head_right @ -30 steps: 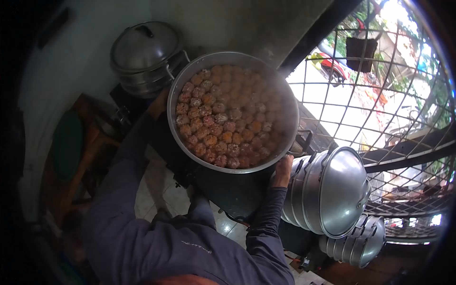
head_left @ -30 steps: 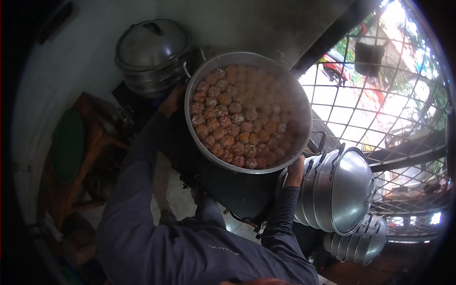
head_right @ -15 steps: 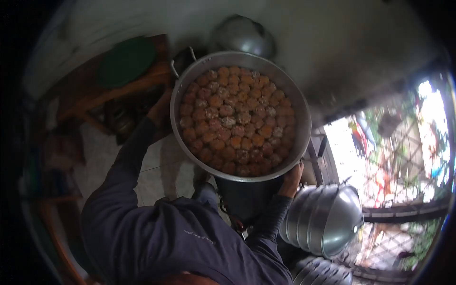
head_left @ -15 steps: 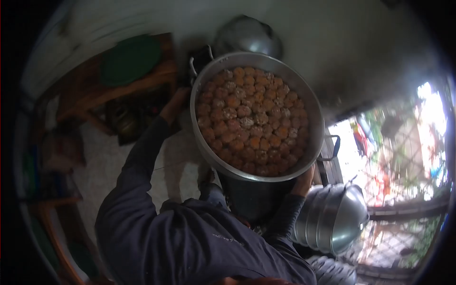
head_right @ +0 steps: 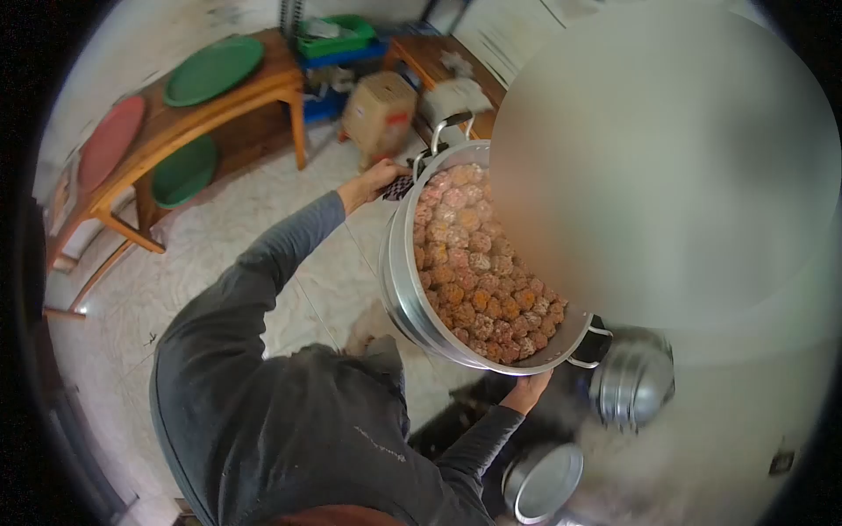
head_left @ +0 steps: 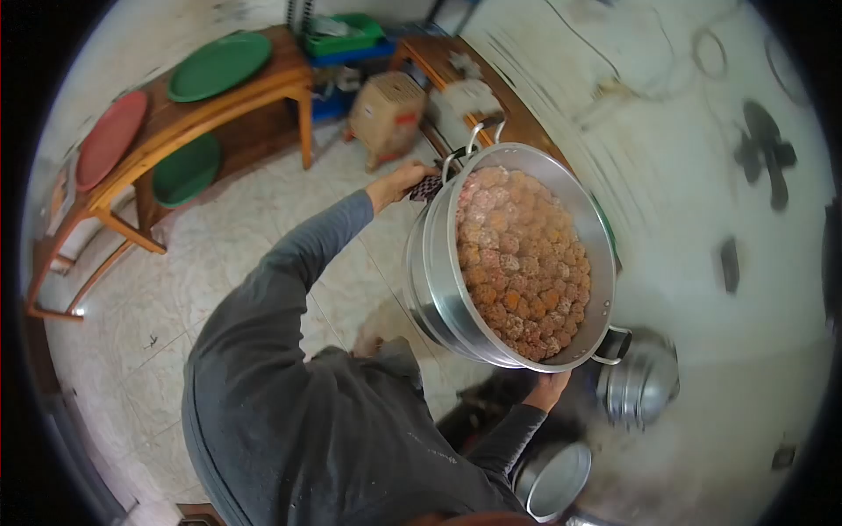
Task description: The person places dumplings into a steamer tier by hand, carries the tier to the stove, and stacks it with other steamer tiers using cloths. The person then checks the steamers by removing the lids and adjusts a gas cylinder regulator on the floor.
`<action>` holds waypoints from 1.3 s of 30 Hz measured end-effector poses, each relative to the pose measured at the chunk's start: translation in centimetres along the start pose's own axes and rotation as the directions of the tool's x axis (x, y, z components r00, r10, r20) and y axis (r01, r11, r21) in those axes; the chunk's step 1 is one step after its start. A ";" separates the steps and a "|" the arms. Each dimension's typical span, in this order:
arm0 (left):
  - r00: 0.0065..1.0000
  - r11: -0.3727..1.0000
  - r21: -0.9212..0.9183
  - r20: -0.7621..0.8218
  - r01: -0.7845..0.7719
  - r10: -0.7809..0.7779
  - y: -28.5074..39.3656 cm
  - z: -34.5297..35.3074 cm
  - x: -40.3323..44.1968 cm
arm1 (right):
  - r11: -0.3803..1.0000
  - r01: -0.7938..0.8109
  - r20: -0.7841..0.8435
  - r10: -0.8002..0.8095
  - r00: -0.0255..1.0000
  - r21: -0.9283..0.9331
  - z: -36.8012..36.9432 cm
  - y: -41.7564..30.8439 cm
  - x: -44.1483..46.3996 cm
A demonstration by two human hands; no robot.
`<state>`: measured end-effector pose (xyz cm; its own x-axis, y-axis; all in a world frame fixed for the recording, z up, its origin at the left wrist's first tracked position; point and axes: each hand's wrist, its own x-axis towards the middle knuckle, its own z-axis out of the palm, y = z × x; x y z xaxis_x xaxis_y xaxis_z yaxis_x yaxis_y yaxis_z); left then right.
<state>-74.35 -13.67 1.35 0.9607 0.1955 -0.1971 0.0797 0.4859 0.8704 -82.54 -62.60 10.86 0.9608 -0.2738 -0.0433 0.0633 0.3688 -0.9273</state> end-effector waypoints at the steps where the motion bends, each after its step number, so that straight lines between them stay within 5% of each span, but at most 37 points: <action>1: 0.999 1.000 -0.001 -0.038 -0.013 0.013 -0.3 -1.2 -0.9 | 1.000 -0.025 0.044 0.025 0.999 0.006 0.5 -0.3 0.7; 4: 0.990 0.991 -0.096 -0.109 -0.094 0.084 1.4 -0.9 -7.0 | 0.995 -0.098 0.158 0.092 0.983 0.031 2.0 -1.2 2.7; 7: 0.975 0.999 0.011 -0.217 -0.046 0.048 3.3 -0.8 -10.7 | 0.984 -0.174 0.228 0.163 0.960 0.031 2.3 -3.0 4.9; 9: 0.962 0.980 -0.130 -0.248 -0.150 0.114 4.8 2.5 -15.6 | 0.980 -0.201 0.290 0.194 0.937 -0.006 -0.6 -4.3 7.6; 11: 0.944 0.968 -0.234 -0.329 -0.093 0.011 6.4 5.3 -17.0 | 0.977 -0.199 0.307 0.214 0.927 -0.080 -1.0 -3.5 11.2; 13: 0.908 0.980 -0.196 -0.416 -0.043 -0.043 2.7 2.9 -15.5 | 0.933 -0.302 0.405 0.358 0.841 -0.198 -2.7 -1.6 15.9; 14: 0.895 0.978 -0.180 -0.446 -0.107 0.016 2.4 3.7 -16.4 | 0.901 -0.353 0.298 0.419 0.858 -0.251 -3.0 0.0 17.5; 17: 0.861 0.978 -0.088 -0.493 -0.190 0.123 0.2 2.1 -17.1 | 0.875 -0.432 0.373 0.483 0.792 -0.216 -1.3 -1.7 17.1; 19: 0.771 0.968 -0.084 -0.623 -0.235 0.133 2.2 9.8 -21.0 | 0.913 -0.354 0.428 0.408 0.806 -0.202 -1.0 -3.4 16.1; 21: 0.796 0.977 0.004 -0.580 -0.212 0.175 -0.7 3.4 -18.2 | 0.834 -0.516 0.386 0.550 0.741 -0.198 0.9 -2.5 16.6; 23: 0.811 0.991 0.022 -0.573 -0.129 0.118 -0.7 2.8 -18.0 | 0.859 -0.475 0.391 0.511 0.766 -0.191 1.1 2.1 19.5; 25: 0.854 0.975 -0.133 -0.513 -0.179 0.087 -1.0 4.1 -18.2 | 0.832 -0.530 0.533 0.528 0.661 -0.168 -0.5 6.3 23.5; 30: 0.783 0.991 0.001 -0.613 -0.135 0.107 -5.1 -5.7 -15.3 | 0.853 -0.488 0.546 0.501 0.671 -0.183 5.3 13.1 26.1; 32: 0.798 0.990 0.010 -0.590 -0.143 0.122 -3.4 -5.0 -15.3 | 0.876 -0.406 0.627 0.473 0.619 -0.260 6.2 15.1 28.3; 35: 0.769 0.985 -0.060 -0.634 -0.161 0.087 -2.2 3.5 -16.5 | 0.801 -0.518 0.634 0.574 0.519 -0.300 6.4 18.0 31.0; 36: 0.729 0.984 0.037 -0.666 -0.175 0.155 -2.9 -0.1 -14.9 | 0.801 -0.529 0.648 0.564 0.512 -0.279 7.7 17.8 31.0; 39: 0.654 0.953 0.074 -0.712 -0.293 0.256 -0.5 3.5 -12.2 | 0.792 -0.544 0.529 0.598 0.603 -0.275 10.2 17.0 31.5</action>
<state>-85.23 -19.27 4.88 0.4592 0.8588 -0.2271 -0.1856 0.3428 0.9209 -48.43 -55.91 -2.51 0.7597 0.5250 -0.3838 -0.5470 0.1966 -0.8137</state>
